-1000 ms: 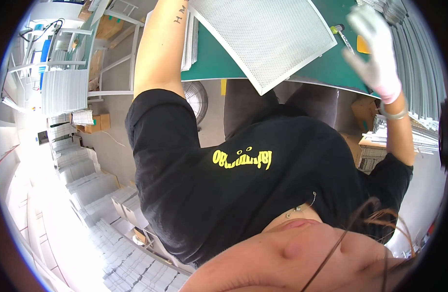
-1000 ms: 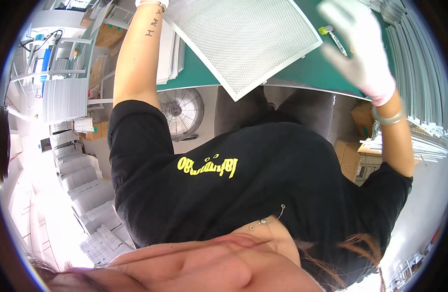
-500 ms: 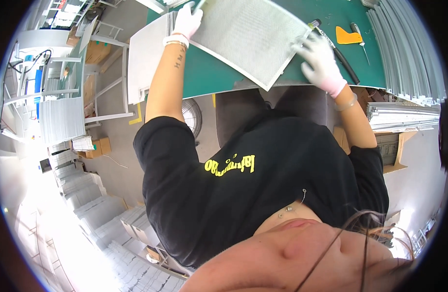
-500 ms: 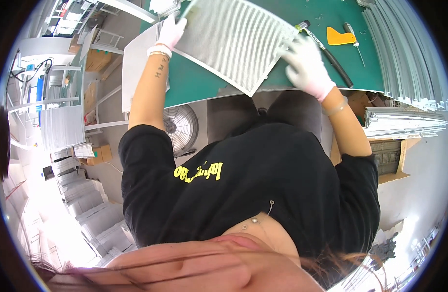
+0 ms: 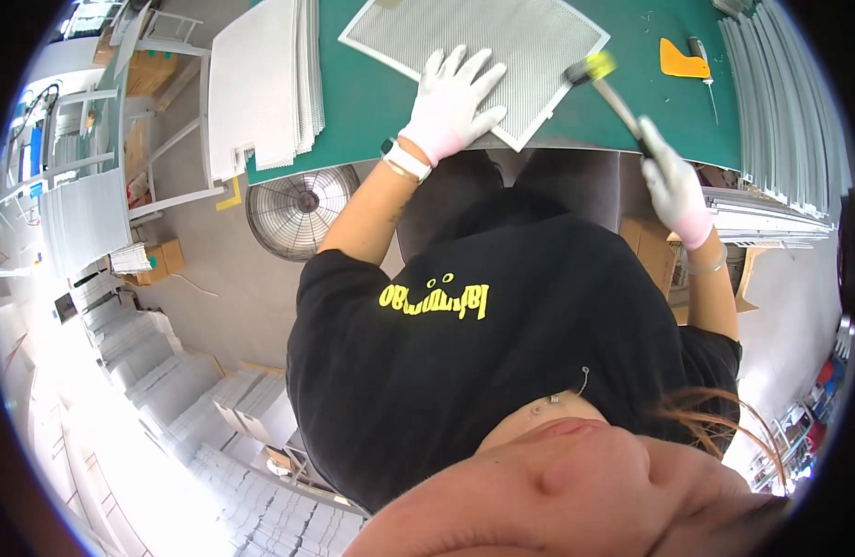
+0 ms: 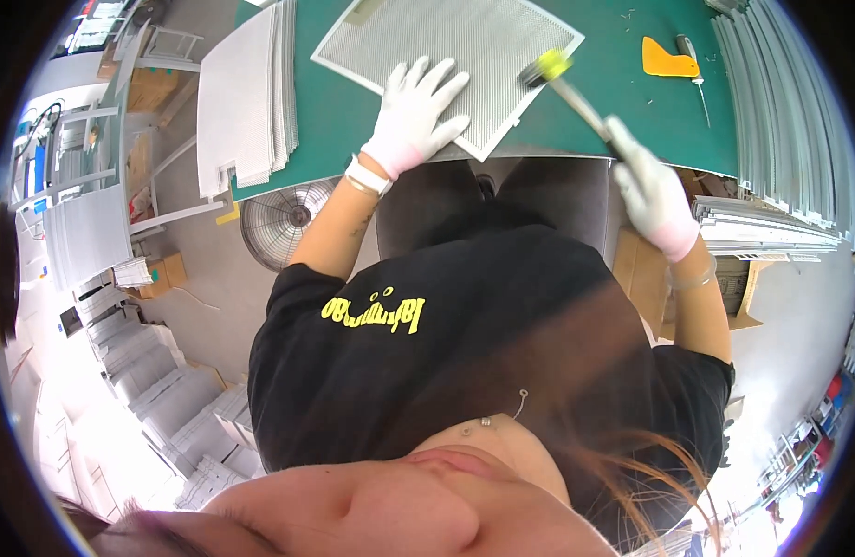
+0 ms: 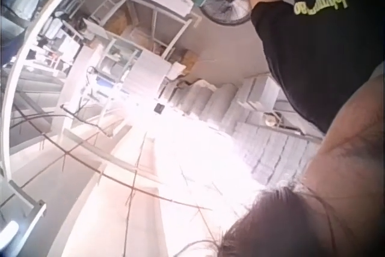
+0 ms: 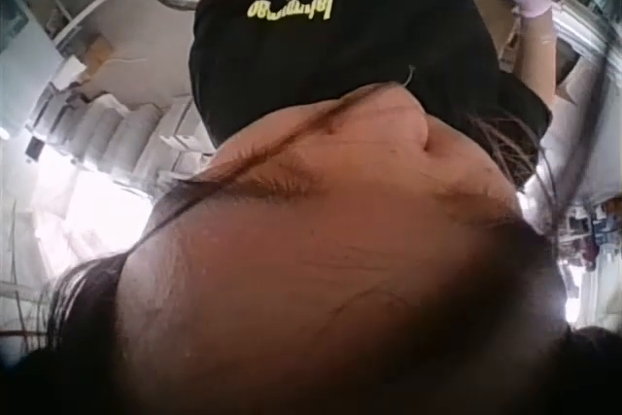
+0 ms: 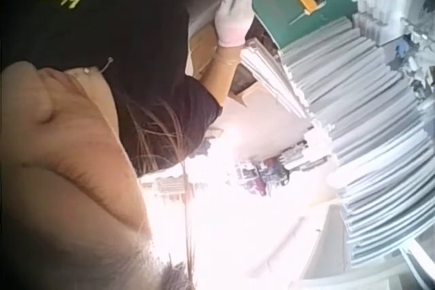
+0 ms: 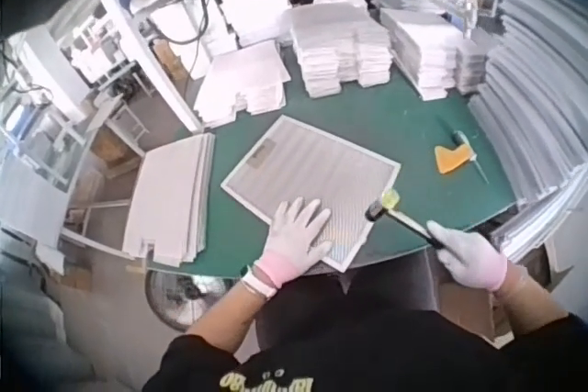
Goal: Assembling air filters by attaching metal frames and drilling screws into the assembly.
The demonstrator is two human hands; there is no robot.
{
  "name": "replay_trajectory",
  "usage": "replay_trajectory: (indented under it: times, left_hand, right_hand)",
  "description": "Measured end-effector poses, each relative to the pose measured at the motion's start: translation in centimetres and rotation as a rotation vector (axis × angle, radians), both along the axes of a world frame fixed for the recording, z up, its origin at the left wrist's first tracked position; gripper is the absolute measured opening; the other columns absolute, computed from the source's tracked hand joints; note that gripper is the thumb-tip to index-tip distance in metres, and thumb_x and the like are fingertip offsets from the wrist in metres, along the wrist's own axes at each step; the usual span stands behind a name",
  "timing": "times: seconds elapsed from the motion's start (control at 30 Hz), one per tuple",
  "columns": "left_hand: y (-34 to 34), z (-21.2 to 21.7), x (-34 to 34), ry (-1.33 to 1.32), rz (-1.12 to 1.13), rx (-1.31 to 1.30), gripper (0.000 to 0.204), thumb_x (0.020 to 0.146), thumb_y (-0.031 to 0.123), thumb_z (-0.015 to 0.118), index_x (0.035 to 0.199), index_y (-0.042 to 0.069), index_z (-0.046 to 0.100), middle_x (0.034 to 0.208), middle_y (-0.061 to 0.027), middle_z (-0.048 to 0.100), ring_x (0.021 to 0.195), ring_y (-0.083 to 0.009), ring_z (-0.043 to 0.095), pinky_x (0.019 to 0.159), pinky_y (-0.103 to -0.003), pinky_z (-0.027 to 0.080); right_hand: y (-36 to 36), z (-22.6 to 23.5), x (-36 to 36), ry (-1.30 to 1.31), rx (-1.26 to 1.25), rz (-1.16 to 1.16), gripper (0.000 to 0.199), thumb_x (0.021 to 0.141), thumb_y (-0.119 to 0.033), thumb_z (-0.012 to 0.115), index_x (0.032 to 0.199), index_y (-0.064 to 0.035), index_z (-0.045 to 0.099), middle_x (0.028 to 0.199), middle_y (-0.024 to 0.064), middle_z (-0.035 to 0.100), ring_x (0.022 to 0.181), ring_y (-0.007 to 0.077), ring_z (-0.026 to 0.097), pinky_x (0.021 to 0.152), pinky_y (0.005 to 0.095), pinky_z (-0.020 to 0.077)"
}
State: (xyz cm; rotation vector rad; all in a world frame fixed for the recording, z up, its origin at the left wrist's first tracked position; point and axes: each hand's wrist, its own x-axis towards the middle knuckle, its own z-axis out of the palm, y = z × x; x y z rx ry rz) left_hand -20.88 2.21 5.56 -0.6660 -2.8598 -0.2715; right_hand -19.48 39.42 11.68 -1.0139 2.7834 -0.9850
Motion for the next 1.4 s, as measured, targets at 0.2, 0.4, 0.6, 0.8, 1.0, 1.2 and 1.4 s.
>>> replay_trajectory:
  times: [0.2, 0.4, 0.6, 0.8, 1.0, 1.2, 1.4]
  left_hand:
    - [0.4, -0.4, -0.6, 0.031, 0.015, -0.016, 0.059, 0.094, 0.049, 0.057, 0.145, 0.018, 0.053, 0.151, -0.0125, 0.047, 0.141, -0.039, 0.038, 0.119, -0.055, 0.023]
    - [0.4, -1.2, -0.7, 0.067, 0.024, -0.045, 0.059, 0.095, 0.054, 0.054, 0.145, 0.022, 0.054, 0.151, -0.0104, 0.048, 0.142, -0.0365, 0.039, 0.119, -0.055, 0.022]
    - [0.4, -1.3, -0.7, 0.064, 0.03, -0.023, 0.06, 0.095, 0.055, 0.053, 0.144, 0.02, 0.054, 0.15, -0.0104, 0.047, 0.142, -0.0367, 0.039, 0.119, -0.056, 0.022]
    - [0.4, -0.5, 0.3, 0.119, -0.008, 0.134, 0.058, 0.087, 0.047, 0.067, 0.135, 0.013, 0.059, 0.139, -0.0127, 0.055, 0.137, -0.0379, 0.043, 0.117, -0.055, 0.028]
    - [3.8, 0.2, 4.4, 0.113, -0.242, 0.228, 0.036, 0.075, 0.036, 0.077, 0.1, 0.015, 0.064, 0.09, -0.0013, 0.059, 0.088, -0.0238, 0.059, 0.077, -0.041, 0.046]
    - [5.0, -0.2, 5.6, 0.087, -0.101, 0.155, 0.007, 0.079, 0.018, 0.067, 0.085, 0.014, 0.066, 0.077, -0.0037, 0.06, 0.076, -0.0253, 0.062, 0.07, -0.041, 0.047]
    - [1.2, -2.3, 12.9, 0.049, -0.284, 0.159, 0.013, 0.077, 0.024, 0.063, 0.068, 0.014, 0.061, 0.082, -0.0026, 0.066, 0.082, -0.0189, 0.067, 0.068, -0.038, 0.05]
  right_hand:
    - [-2.4, -0.6, 2.7, 0.119, 0.01, 0.15, 0.055, 0.088, 0.0, 0.06, 0.142, -0.008, 0.054, 0.087, 0.0146, 0.06, 0.074, 0.0319, 0.063, 0.065, 0.0406, 0.0517]
    - [-3.2, -0.6, 3.3, 0.164, 0.275, 0.172, 0.053, 0.09, -0.005, 0.061, 0.141, -0.0166, 0.057, 0.076, 0.0109, 0.052, 0.058, 0.0276, 0.056, 0.056, 0.0396, 0.0478]
    - [-3.5, 0.4, 3.0, 0.084, 0.421, 0.203, 0.053, 0.089, -0.003, 0.062, 0.141, -0.0119, 0.056, 0.078, 0.012, 0.055, 0.063, 0.0283, 0.059, 0.059, 0.0399, 0.0494]
    - [-1.5, -1.5, 1.5, 0.134, 0.03, -0.191, 0.054, 0.092, 0.001, 0.059, 0.145, -0.0082, 0.053, 0.1, 0.0193, 0.064, 0.087, 0.0348, 0.066, 0.078, 0.0389, 0.0535]
    - [3.5, -4.6, -3.3, 0.179, 0.28, -0.49, 0.06, 0.094, -0.001, 0.054, 0.152, -0.016, 0.046, 0.107, 0.0182, 0.058, 0.097, 0.0362, 0.059, 0.091, 0.0434, 0.0487]
    - [3.0, -4.3, -7.1, 0.37, 0.395, -0.464, 0.056, 0.09, -0.007, 0.062, 0.145, -0.0107, 0.051, 0.12, 0.0202, 0.059, 0.109, 0.0373, 0.058, 0.099, 0.0451, 0.0466]
    - [-6.4, 3.9, -7.9, 0.478, 0.063, -0.087, 0.054, 0.087, -0.017, 0.07, 0.138, -0.0073, 0.057, 0.138, 0.0188, 0.056, 0.131, 0.0387, 0.049, 0.113, 0.0477, 0.0368]
